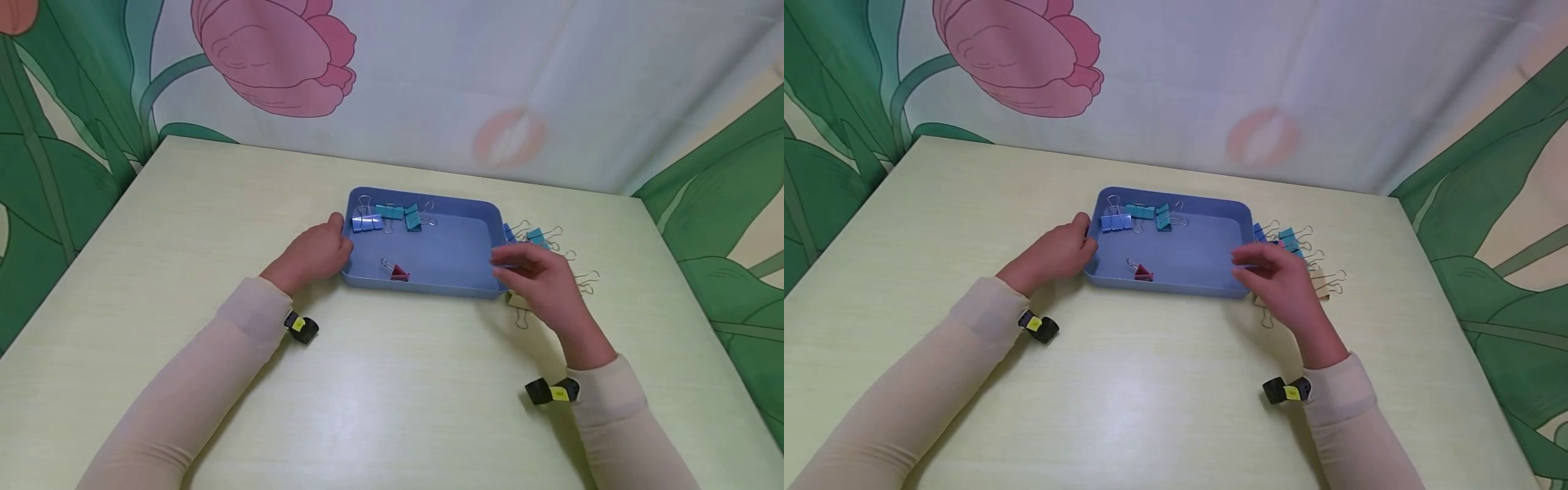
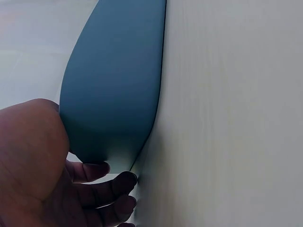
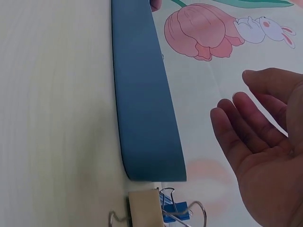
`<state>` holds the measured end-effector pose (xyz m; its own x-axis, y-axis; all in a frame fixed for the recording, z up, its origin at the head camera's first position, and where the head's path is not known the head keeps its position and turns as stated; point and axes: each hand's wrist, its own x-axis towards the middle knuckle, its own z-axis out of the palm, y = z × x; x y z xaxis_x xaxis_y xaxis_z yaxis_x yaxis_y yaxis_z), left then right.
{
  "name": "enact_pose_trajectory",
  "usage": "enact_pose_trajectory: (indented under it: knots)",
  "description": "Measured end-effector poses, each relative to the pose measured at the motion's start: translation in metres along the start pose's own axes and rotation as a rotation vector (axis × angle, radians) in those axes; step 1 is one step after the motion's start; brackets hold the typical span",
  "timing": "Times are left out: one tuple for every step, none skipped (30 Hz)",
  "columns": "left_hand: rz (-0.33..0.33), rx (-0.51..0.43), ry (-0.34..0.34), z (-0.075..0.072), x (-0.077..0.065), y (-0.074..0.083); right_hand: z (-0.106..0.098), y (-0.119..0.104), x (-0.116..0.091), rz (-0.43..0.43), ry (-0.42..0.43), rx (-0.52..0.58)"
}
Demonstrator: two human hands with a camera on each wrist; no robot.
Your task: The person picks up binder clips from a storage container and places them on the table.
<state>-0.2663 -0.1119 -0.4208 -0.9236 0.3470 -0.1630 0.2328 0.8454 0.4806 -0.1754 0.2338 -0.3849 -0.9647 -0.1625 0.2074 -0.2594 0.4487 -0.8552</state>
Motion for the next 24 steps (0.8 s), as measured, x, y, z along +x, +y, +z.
enact_pose_trajectory:
  knots:
    - [-0.001,-0.001,0.001,0.000,0.000,0.000,0.002,0.000,0.002,-0.004,-0.005,0.005]
    - [-0.001,0.000,0.003,0.000,0.000,0.000,0.003,0.001,0.003,-0.009,-0.010,0.011]
    - [-0.001,0.000,0.003,0.000,0.000,0.000,0.005,0.001,0.005,-0.015,-0.015,0.020]
    - [-0.001,0.001,0.004,0.000,0.000,0.000,0.006,0.001,0.006,-0.018,-0.019,0.029]
    - [-0.001,0.003,0.005,0.000,0.000,0.000,0.008,0.001,0.008,-0.021,-0.025,0.039]
    - [-0.002,0.003,0.005,0.000,0.000,0.000,0.009,0.001,0.009,-0.022,-0.029,0.043]
    - [-0.003,0.004,0.005,0.000,0.000,0.000,0.010,0.001,0.011,-0.021,-0.035,0.049]
    - [-0.004,0.004,0.004,0.000,0.000,0.000,0.012,0.001,0.012,-0.019,-0.038,0.054]
    - [-0.006,0.002,0.004,0.000,0.000,0.000,0.013,0.001,0.013,-0.016,-0.041,0.058]
    - [-0.007,0.001,0.003,0.000,0.000,0.000,0.014,0.001,0.015,-0.009,-0.044,0.060]
    - [-0.008,0.000,0.003,0.000,0.000,0.000,0.015,0.001,0.016,-0.003,-0.048,0.067]
    - [-0.010,-0.001,0.001,0.000,0.000,0.000,0.016,0.000,0.017,0.001,-0.052,0.069]
    - [-0.012,-0.001,0.001,0.001,0.001,0.001,0.018,0.000,0.018,0.003,-0.055,0.072]
    - [-0.015,-0.003,-0.002,0.001,0.001,0.001,0.019,-0.001,0.020,0.006,-0.058,0.076]
    - [-0.016,-0.003,-0.003,0.001,0.001,0.001,0.020,-0.001,0.021,0.008,-0.062,0.079]
    - [-0.019,-0.003,-0.003,0.001,0.001,0.001,0.021,-0.001,0.022,0.009,-0.065,0.081]
    - [-0.020,-0.001,-0.004,0.001,0.001,0.001,0.023,-0.002,0.023,0.008,-0.067,0.089]
    - [-0.021,0.000,-0.004,0.001,0.001,0.001,0.024,-0.002,0.025,0.010,-0.070,0.094]
    - [-0.022,-0.002,-0.004,0.001,0.001,0.000,0.025,-0.003,0.026,0.012,-0.070,0.100]
    - [-0.022,-0.004,-0.005,0.001,0.000,0.000,0.026,-0.003,0.026,0.016,-0.071,0.106]
    - [-0.020,-0.003,-0.003,0.000,0.000,0.001,0.027,-0.004,0.027,0.018,-0.070,0.109]
    - [-0.019,-0.002,-0.003,0.000,0.000,0.000,0.027,-0.004,0.028,0.018,-0.070,0.117]
    - [-0.017,-0.004,-0.003,-0.001,0.000,0.001,0.028,-0.005,0.029,0.017,-0.070,0.127]
    - [-0.016,-0.006,-0.003,-0.001,0.000,0.001,0.029,-0.005,0.030,0.018,-0.070,0.131]
